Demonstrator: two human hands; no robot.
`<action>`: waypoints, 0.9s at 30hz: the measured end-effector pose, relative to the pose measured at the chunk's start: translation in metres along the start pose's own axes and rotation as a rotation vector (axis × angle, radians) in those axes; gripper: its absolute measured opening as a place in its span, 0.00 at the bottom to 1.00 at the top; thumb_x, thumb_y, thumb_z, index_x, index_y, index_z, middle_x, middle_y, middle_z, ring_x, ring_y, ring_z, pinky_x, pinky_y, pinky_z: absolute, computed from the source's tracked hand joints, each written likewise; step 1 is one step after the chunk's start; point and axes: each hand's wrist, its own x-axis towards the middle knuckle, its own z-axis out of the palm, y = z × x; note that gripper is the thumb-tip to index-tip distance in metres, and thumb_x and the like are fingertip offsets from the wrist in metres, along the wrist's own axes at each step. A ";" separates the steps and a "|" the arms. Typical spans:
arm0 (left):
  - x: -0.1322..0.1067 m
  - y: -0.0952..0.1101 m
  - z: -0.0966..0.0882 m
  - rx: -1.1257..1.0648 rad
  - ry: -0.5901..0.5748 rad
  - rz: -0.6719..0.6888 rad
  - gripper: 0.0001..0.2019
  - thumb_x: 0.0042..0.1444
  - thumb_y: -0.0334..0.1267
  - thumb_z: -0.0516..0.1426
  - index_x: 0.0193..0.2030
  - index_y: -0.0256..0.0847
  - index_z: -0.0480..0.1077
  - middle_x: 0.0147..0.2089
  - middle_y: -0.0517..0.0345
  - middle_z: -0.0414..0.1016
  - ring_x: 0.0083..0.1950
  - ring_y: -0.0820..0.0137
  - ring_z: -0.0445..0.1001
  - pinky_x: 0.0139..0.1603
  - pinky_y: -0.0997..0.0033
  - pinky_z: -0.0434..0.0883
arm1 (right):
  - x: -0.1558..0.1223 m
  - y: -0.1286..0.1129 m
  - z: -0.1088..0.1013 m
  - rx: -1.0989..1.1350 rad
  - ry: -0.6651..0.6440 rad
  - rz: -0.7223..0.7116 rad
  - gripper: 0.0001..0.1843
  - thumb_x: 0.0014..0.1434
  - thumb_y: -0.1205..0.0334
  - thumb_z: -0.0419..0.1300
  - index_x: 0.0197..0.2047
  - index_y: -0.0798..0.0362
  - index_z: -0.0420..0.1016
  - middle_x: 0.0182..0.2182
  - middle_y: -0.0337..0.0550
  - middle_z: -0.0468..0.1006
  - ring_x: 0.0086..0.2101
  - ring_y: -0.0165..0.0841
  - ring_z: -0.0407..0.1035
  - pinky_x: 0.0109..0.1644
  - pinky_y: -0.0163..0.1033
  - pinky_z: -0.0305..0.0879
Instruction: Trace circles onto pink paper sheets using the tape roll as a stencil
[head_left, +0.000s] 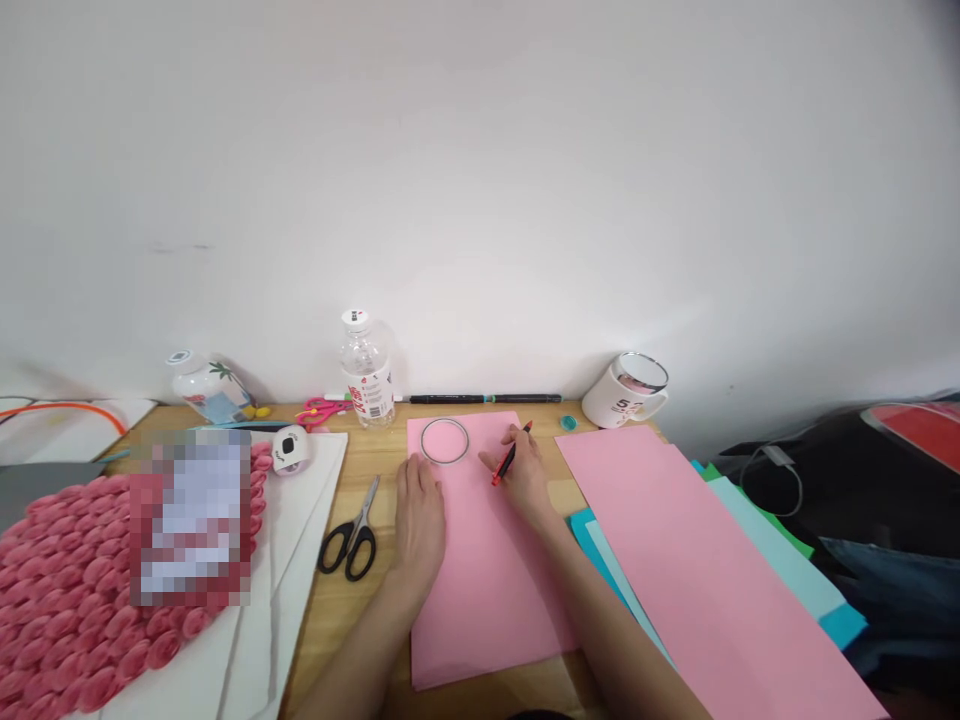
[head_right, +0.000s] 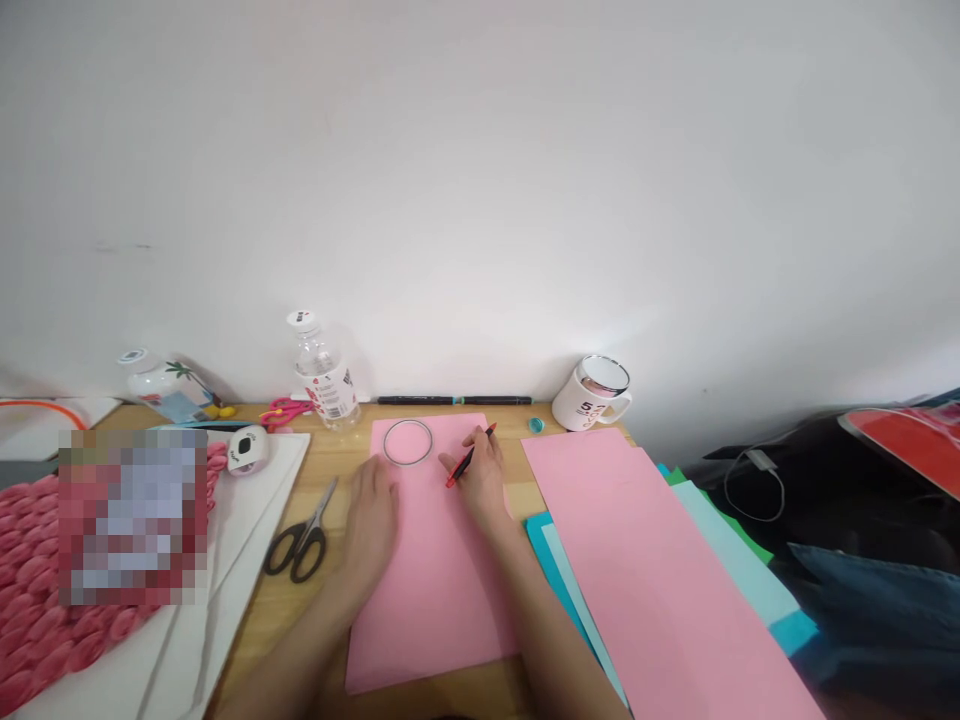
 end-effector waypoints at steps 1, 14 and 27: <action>0.000 0.000 -0.001 0.007 -0.012 0.010 0.17 0.62 0.28 0.43 0.56 0.27 0.62 0.56 0.35 0.66 0.60 0.54 0.65 0.59 0.48 0.67 | 0.000 -0.003 0.001 -0.021 -0.006 -0.005 0.16 0.59 0.48 0.56 0.39 0.51 0.60 0.43 0.54 0.70 0.49 0.49 0.65 0.48 0.54 0.63; 0.001 0.002 -0.005 0.038 -0.090 0.030 0.19 0.60 0.25 0.47 0.58 0.27 0.64 0.58 0.34 0.64 0.62 0.54 0.62 0.59 0.50 0.66 | -0.002 -0.030 0.035 0.190 -0.183 -0.182 0.08 0.57 0.61 0.60 0.39 0.50 0.64 0.55 0.58 0.68 0.59 0.44 0.61 0.55 0.52 0.66; -0.001 0.000 -0.001 0.091 -0.065 0.049 0.22 0.60 0.24 0.44 0.60 0.30 0.63 0.60 0.37 0.66 0.63 0.55 0.63 0.60 0.48 0.66 | -0.001 -0.032 0.042 0.072 -0.132 -0.158 0.09 0.59 0.60 0.58 0.42 0.51 0.65 0.58 0.59 0.67 0.60 0.45 0.59 0.56 0.56 0.63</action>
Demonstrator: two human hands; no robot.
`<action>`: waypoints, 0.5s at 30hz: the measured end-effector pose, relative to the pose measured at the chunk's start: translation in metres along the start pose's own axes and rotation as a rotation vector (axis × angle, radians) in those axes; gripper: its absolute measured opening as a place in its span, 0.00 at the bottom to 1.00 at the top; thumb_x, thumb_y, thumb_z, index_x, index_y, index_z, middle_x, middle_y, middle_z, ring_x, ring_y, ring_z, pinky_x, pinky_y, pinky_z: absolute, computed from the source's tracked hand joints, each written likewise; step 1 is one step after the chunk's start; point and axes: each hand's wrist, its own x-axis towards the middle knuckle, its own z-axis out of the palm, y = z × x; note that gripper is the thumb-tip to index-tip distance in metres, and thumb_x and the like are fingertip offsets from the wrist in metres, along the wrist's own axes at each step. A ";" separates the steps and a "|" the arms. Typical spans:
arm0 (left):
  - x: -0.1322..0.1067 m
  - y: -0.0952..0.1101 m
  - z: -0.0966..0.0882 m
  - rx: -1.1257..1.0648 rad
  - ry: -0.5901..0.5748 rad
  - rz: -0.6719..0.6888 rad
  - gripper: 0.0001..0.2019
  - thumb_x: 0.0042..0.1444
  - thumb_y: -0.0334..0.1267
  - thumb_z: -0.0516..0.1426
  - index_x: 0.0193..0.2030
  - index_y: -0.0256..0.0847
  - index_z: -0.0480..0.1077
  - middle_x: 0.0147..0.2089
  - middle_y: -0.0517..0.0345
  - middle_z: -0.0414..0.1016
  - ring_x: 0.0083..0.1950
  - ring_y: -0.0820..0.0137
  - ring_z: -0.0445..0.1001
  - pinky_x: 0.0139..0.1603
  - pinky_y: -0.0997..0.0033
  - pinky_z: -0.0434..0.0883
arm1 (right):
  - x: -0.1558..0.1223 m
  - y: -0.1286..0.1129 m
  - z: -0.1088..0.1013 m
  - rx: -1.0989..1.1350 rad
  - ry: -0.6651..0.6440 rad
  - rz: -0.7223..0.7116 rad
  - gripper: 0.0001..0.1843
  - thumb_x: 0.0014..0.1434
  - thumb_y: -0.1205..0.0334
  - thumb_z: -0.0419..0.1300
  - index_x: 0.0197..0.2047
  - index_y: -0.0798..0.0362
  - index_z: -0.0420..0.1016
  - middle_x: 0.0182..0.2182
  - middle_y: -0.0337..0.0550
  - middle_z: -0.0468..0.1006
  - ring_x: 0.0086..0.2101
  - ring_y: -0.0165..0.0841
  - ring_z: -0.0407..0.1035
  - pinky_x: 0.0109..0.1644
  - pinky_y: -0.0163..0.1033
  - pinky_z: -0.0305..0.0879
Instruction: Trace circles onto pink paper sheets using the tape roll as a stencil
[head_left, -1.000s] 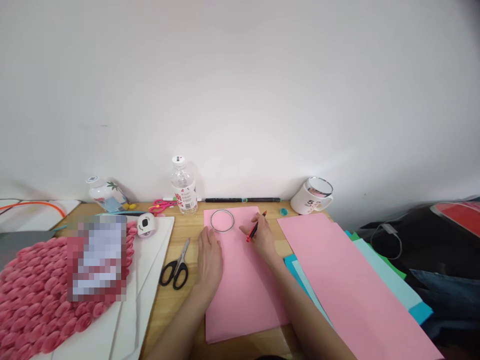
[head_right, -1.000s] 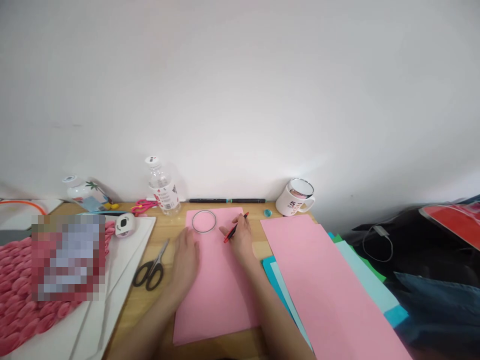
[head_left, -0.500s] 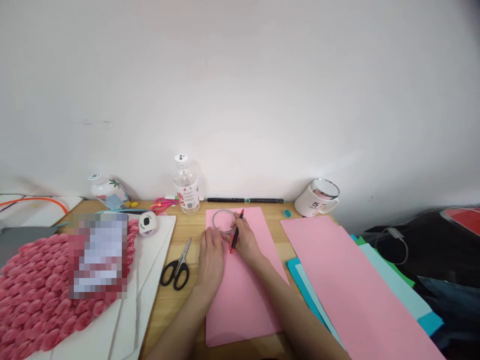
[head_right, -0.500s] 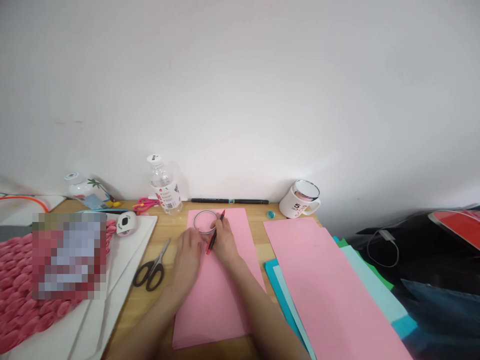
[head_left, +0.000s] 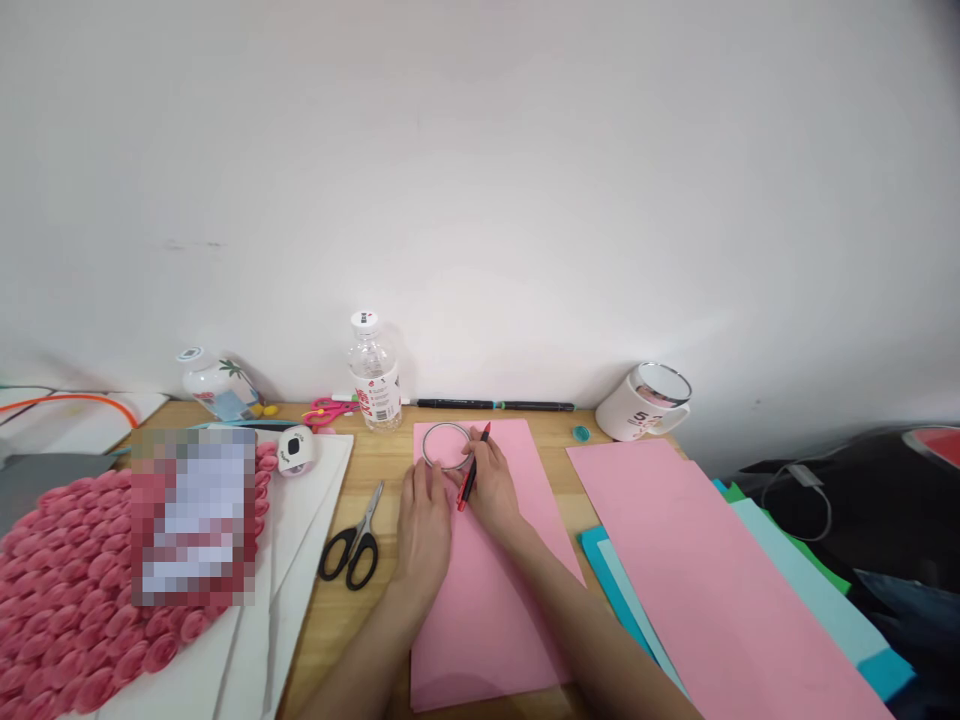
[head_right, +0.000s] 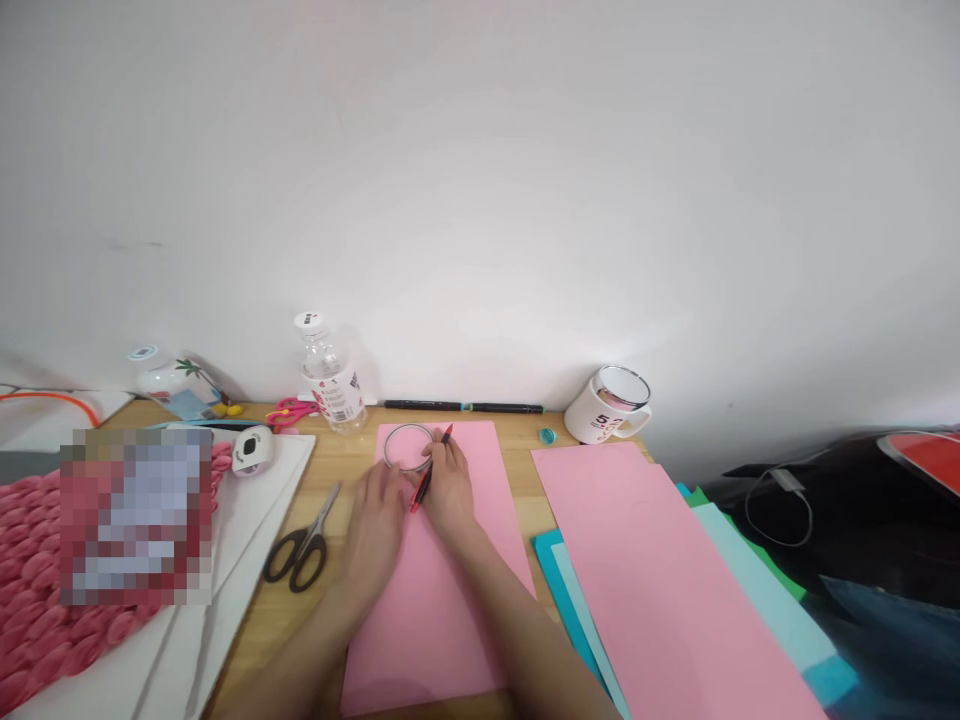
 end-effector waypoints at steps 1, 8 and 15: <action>0.000 0.000 0.001 0.006 0.007 0.000 0.22 0.60 0.24 0.44 0.60 0.30 0.63 0.59 0.37 0.66 0.63 0.56 0.63 0.60 0.49 0.66 | 0.000 0.000 0.000 -0.006 0.002 0.001 0.09 0.59 0.60 0.58 0.43 0.51 0.65 0.57 0.59 0.68 0.59 0.45 0.60 0.56 0.56 0.63; 0.000 0.002 0.000 -0.006 -0.005 -0.043 0.21 0.61 0.24 0.45 0.60 0.25 0.62 0.59 0.31 0.64 0.62 0.54 0.63 0.60 0.51 0.65 | -0.001 -0.002 0.002 -0.101 -0.042 -0.007 0.07 0.61 0.60 0.56 0.43 0.51 0.67 0.61 0.57 0.65 0.62 0.49 0.54 0.58 0.59 0.59; 0.003 0.007 -0.010 -0.040 -0.060 -0.099 0.22 0.60 0.23 0.43 0.60 0.27 0.62 0.61 0.34 0.63 0.64 0.55 0.61 0.61 0.51 0.64 | 0.000 -0.002 0.001 0.097 0.012 0.037 0.12 0.59 0.57 0.58 0.45 0.52 0.67 0.57 0.58 0.69 0.59 0.48 0.60 0.57 0.58 0.61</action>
